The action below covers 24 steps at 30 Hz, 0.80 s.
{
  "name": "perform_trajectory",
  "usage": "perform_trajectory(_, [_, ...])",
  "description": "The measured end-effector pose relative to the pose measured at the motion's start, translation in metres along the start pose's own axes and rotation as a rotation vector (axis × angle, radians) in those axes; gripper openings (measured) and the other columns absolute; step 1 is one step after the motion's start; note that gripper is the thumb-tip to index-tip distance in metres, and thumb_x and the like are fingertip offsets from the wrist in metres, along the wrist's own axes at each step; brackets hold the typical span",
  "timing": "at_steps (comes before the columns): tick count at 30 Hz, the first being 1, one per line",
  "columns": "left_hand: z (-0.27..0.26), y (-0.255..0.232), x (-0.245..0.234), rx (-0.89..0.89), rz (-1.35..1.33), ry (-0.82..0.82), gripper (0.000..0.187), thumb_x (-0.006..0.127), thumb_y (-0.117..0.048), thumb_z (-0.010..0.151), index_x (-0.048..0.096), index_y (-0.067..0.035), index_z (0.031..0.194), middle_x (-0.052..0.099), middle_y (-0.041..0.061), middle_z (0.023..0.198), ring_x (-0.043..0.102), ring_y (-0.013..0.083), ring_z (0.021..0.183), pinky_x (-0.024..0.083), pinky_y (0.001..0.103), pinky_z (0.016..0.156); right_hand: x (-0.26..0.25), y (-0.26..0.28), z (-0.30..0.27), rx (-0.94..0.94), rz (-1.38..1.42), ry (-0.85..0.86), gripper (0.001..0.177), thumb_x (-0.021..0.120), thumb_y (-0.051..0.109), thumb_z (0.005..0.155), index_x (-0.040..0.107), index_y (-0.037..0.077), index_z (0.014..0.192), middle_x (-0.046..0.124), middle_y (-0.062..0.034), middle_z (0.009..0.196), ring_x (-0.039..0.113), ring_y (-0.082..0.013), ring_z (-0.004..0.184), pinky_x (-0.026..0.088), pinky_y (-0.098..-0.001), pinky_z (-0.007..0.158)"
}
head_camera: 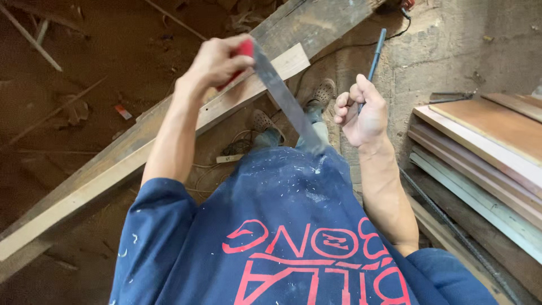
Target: The person measures and marks a wooden plank with a square and pencil, then uses a circular saw to cut the plank. The person repeats this process multiple times, cutting the plank into smaller pieces and stacking them.
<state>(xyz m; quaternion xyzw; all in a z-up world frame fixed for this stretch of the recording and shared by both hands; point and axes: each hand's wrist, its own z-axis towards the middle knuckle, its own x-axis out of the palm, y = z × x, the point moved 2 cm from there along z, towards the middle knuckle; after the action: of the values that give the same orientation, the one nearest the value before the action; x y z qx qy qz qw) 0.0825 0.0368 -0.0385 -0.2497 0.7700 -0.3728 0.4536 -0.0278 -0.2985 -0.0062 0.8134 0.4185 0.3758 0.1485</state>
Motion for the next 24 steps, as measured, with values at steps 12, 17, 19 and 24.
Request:
perform_trajectory(12, [0.013,0.004,0.024,-0.169,-0.070,-0.004,0.049,0.088,-0.036,0.077,0.075,-0.011,0.117,0.078,0.011,0.094,0.075,0.0199,0.084,0.058,0.035,0.076,0.010,-0.041,0.028,-0.096,0.020,0.003,0.038,0.048,0.040,0.105,0.049,0.015,0.077,0.064,-0.0078,0.081,0.058,-0.0172,0.068,0.051,-0.0356,0.061])
perform_trajectory(17, [0.026,0.004,0.035,-0.110,-0.040,-0.014,0.045,0.088,-0.035,0.081,0.076,-0.010,0.116,0.078,0.011,0.095,0.074,0.0191,0.084,0.057,0.035,0.077,0.017,-0.043,0.033,-0.378,-0.101,0.111,0.032,0.047,0.038,0.116,0.055,0.012,0.098,0.049,0.0019,0.077,0.044,-0.0070,0.060,0.042,-0.0238,0.050])
perform_trajectory(19, [0.025,0.006,0.037,-0.129,-0.041,-0.013,0.046,0.088,-0.034,0.080,0.075,-0.010,0.116,0.078,0.010,0.095,0.074,0.0183,0.084,0.058,0.035,0.076,0.018,-0.045,0.031,-0.394,-0.182,0.063,0.025,0.050,0.033,0.112,0.058,0.010,0.108,0.054,0.0011,0.083,0.051,-0.0067,0.065,0.048,-0.0248,0.054])
perform_trajectory(24, [0.027,0.005,0.033,-0.146,-0.068,-0.001,0.045,0.088,-0.035,0.080,0.075,-0.010,0.114,0.077,0.010,0.094,0.073,0.0181,0.084,0.057,0.035,0.075,0.024,-0.045,0.025,-0.544,-0.465,0.043,0.023,0.060,0.022,0.107,0.056,0.001,0.116,0.064,-0.0079,0.098,0.068,-0.0142,0.082,0.060,-0.0297,0.070])
